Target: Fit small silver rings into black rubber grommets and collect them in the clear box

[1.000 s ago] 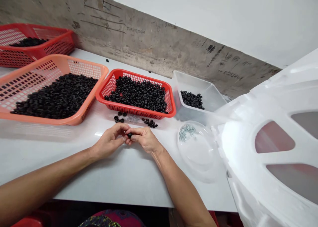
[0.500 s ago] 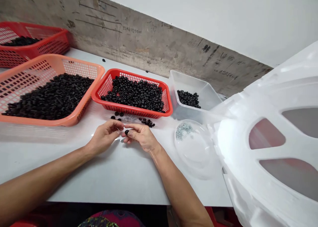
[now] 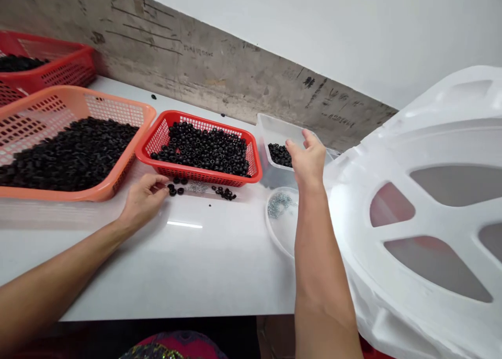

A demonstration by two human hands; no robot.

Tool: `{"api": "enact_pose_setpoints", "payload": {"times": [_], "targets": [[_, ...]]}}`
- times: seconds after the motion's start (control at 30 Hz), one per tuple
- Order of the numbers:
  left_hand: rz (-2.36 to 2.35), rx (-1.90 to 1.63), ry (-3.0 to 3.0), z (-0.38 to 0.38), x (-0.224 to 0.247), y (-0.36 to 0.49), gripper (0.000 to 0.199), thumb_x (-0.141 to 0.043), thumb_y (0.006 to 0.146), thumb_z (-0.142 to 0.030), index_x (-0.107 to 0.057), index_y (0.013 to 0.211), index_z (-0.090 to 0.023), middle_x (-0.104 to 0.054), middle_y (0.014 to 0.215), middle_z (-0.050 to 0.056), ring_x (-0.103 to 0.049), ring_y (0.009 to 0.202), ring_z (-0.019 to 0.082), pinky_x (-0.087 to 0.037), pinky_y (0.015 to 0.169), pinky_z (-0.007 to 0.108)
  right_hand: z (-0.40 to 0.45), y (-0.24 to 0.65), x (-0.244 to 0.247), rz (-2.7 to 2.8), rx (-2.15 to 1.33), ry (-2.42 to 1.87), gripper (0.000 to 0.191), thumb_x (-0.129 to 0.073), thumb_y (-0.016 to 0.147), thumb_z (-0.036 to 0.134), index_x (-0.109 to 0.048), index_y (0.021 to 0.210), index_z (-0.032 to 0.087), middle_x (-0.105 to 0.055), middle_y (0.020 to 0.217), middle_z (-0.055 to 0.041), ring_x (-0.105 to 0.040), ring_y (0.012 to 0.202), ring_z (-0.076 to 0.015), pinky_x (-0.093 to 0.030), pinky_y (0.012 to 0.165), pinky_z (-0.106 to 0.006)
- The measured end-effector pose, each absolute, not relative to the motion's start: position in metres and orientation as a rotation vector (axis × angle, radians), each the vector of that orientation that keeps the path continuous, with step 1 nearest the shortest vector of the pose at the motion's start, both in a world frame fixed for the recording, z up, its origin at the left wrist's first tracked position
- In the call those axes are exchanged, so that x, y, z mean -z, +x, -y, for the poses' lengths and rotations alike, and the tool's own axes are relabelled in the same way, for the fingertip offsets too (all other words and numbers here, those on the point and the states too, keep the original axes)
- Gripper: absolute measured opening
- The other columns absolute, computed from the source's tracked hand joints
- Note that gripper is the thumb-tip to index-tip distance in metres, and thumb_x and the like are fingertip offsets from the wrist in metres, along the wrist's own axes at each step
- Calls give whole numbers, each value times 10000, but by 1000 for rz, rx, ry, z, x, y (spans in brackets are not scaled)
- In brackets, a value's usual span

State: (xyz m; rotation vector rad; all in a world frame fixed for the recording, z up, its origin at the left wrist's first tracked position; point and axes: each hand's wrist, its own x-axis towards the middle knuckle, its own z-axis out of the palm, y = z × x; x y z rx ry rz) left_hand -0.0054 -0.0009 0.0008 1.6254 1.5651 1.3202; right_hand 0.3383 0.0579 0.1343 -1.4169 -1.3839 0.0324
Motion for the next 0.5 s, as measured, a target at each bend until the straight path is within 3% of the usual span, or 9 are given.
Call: {"api": "enact_pose_setpoints", "payload": {"times": [0.23,0.5], "targets": [[-1595,-1159,1709,-3,6,-6,220,-534,703,-171,-666,879,-166,-559,845,35,-537,675,144,-469,699,293,-4,265,-68,1604,-123,-1427,283,-576,784,276,-663,1030,168,-697,919,-75,-650,803,-206,-527,774,-390],[-1644,-1047,1792,-5,9,-7,276,-529,690,-166,-664,931,-160,-555,856,49,-560,717,174,-481,720,324,12,256,-35,1944,222,-1410,203,-463,824,155,-652,900,144,-669,834,-105,-598,796,-222,-487,769,-369]]}}
